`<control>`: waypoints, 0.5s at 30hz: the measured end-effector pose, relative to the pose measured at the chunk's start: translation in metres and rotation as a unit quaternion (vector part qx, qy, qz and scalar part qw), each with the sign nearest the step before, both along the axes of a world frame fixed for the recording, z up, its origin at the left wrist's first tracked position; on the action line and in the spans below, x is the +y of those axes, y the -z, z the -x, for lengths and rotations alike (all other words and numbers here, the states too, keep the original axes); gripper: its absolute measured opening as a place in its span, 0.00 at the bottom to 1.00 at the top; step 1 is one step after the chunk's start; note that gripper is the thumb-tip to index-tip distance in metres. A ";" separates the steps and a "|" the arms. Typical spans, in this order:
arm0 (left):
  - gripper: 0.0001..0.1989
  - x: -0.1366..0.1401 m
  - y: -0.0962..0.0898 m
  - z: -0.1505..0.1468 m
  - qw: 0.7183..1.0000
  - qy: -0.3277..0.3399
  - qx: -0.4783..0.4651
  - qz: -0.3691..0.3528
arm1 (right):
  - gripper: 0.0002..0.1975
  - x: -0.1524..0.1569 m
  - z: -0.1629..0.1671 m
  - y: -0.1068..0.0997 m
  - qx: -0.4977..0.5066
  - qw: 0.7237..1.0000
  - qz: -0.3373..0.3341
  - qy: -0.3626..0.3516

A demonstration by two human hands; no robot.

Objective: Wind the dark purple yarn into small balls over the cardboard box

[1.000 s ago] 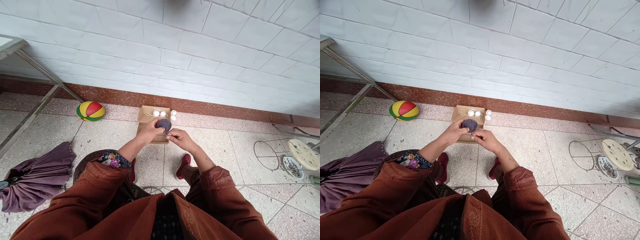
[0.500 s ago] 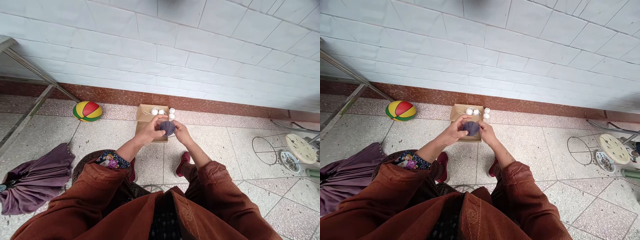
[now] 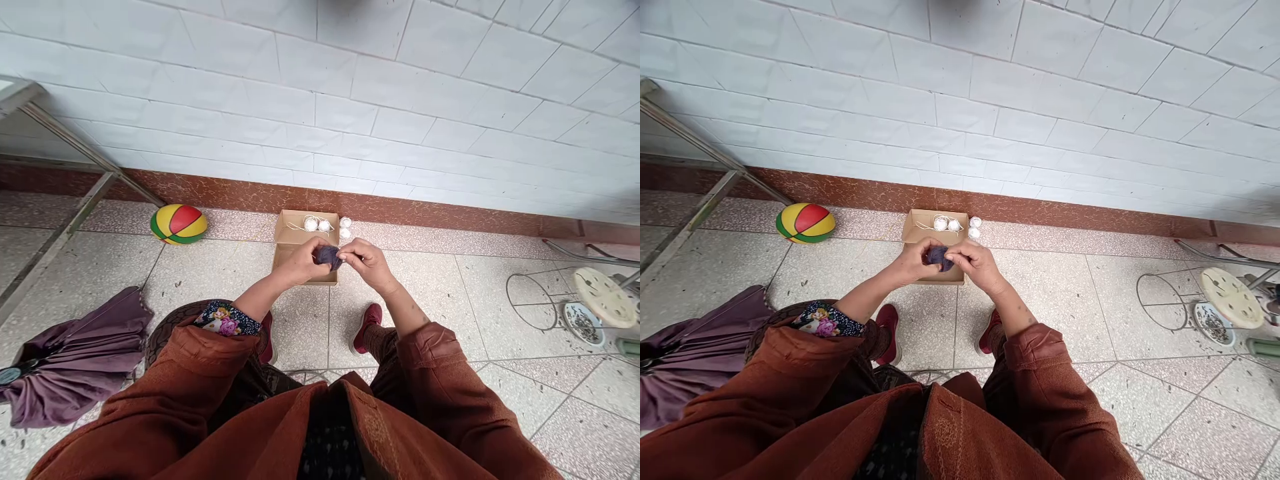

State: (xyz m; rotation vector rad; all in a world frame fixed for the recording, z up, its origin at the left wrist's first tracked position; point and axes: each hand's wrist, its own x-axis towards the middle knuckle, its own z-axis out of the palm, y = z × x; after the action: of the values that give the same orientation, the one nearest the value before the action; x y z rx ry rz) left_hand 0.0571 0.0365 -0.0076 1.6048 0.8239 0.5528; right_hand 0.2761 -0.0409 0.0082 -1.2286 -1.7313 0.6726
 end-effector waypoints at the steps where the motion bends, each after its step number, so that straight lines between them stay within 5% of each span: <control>1: 0.25 -0.002 -0.001 0.000 0.999 0.030 -0.007 0.018 | 0.15 0.004 -0.001 0.001 0.003 1.000 0.001 0.023; 4: 0.33 -0.009 -0.005 0.000 0.985 0.092 -0.101 0.104 | 0.14 0.013 0.001 0.014 0.028 0.997 0.028 0.066; 8: 0.39 -0.010 -0.009 -0.002 0.956 0.039 -0.216 0.194 | 0.16 0.013 0.012 0.033 0.043 0.991 0.117 0.057; 12: 0.29 0.000 -0.004 -0.003 0.968 -0.085 -0.173 0.159 | 0.19 0.002 0.020 0.034 -0.002 0.990 0.143 -0.014; 15: 0.27 0.006 0.002 -0.003 0.986 -0.118 -0.093 0.076 | 0.20 -0.005 0.016 0.019 -0.010 0.991 0.115 -0.064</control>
State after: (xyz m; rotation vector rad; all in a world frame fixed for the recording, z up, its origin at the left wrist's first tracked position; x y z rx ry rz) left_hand 0.0597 0.0426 -0.0094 1.3022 0.8991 0.7775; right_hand 0.2600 -0.0455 -0.0113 -1.2907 -1.7974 0.9615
